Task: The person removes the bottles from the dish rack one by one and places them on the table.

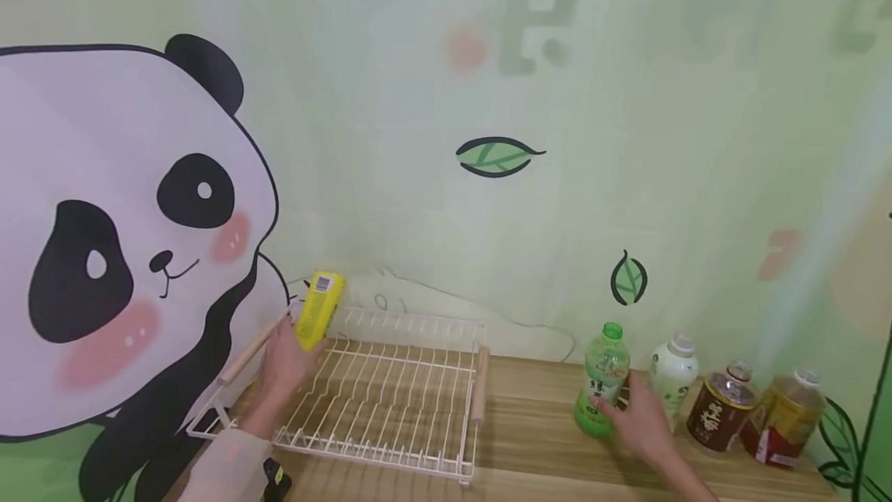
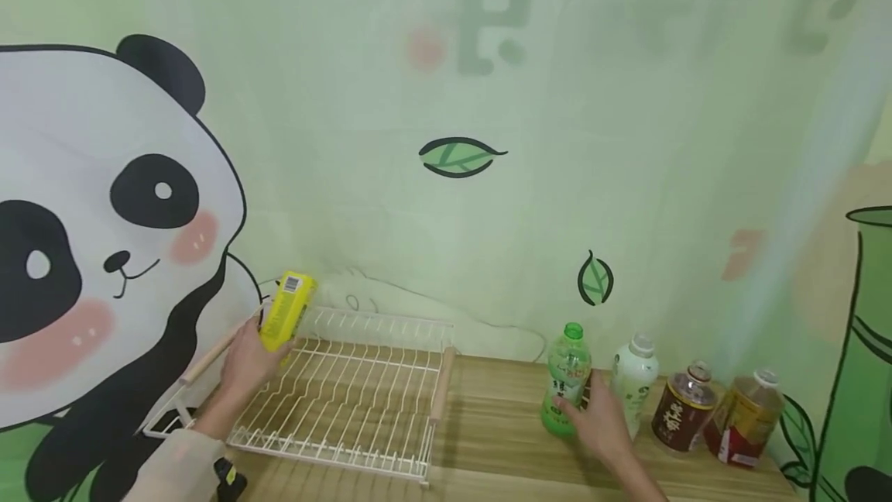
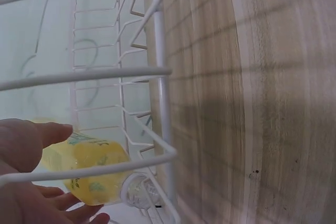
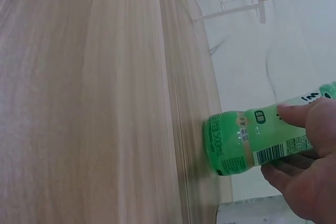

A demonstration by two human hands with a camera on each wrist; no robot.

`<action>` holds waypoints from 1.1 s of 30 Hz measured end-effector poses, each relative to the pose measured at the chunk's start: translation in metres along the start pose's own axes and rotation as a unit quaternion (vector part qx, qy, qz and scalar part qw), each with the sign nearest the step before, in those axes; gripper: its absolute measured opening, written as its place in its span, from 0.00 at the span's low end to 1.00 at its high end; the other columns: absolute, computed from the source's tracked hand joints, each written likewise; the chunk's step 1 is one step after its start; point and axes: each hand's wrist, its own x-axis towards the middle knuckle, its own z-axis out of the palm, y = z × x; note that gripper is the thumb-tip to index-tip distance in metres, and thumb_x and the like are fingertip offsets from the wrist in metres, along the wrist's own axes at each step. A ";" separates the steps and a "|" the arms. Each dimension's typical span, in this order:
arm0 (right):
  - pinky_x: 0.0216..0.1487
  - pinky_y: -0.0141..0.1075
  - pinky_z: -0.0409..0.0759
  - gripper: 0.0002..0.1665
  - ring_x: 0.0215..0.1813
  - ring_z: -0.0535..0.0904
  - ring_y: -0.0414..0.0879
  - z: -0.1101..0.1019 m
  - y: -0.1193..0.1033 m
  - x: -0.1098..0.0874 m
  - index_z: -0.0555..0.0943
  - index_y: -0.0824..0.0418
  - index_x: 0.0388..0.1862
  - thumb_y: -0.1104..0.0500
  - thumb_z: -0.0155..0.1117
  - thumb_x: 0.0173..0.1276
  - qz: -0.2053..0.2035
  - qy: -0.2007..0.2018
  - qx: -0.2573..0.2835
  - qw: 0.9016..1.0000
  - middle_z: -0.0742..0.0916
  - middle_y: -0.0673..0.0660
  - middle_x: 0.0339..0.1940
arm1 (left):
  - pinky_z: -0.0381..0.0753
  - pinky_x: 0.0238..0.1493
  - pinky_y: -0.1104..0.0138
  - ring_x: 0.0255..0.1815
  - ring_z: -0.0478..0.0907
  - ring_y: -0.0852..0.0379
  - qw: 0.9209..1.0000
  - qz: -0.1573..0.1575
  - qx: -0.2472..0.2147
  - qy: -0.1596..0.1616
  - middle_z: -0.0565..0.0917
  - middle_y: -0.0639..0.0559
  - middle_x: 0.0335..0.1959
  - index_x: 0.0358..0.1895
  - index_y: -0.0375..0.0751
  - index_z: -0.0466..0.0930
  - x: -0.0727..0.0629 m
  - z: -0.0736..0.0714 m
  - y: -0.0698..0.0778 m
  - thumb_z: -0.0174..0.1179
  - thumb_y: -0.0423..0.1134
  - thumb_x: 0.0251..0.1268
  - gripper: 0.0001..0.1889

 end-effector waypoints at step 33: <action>0.68 0.69 0.71 0.42 0.71 0.70 0.78 -0.002 0.003 0.001 0.64 0.74 0.74 0.52 0.71 0.75 0.001 -0.019 -0.039 0.999 0.74 0.81 0.71 | 0.81 0.52 0.41 0.54 0.78 0.33 0.998 -0.024 0.041 -0.029 0.74 0.26 0.59 0.75 0.23 0.60 -0.004 -0.005 0.002 0.72 0.37 0.64 0.42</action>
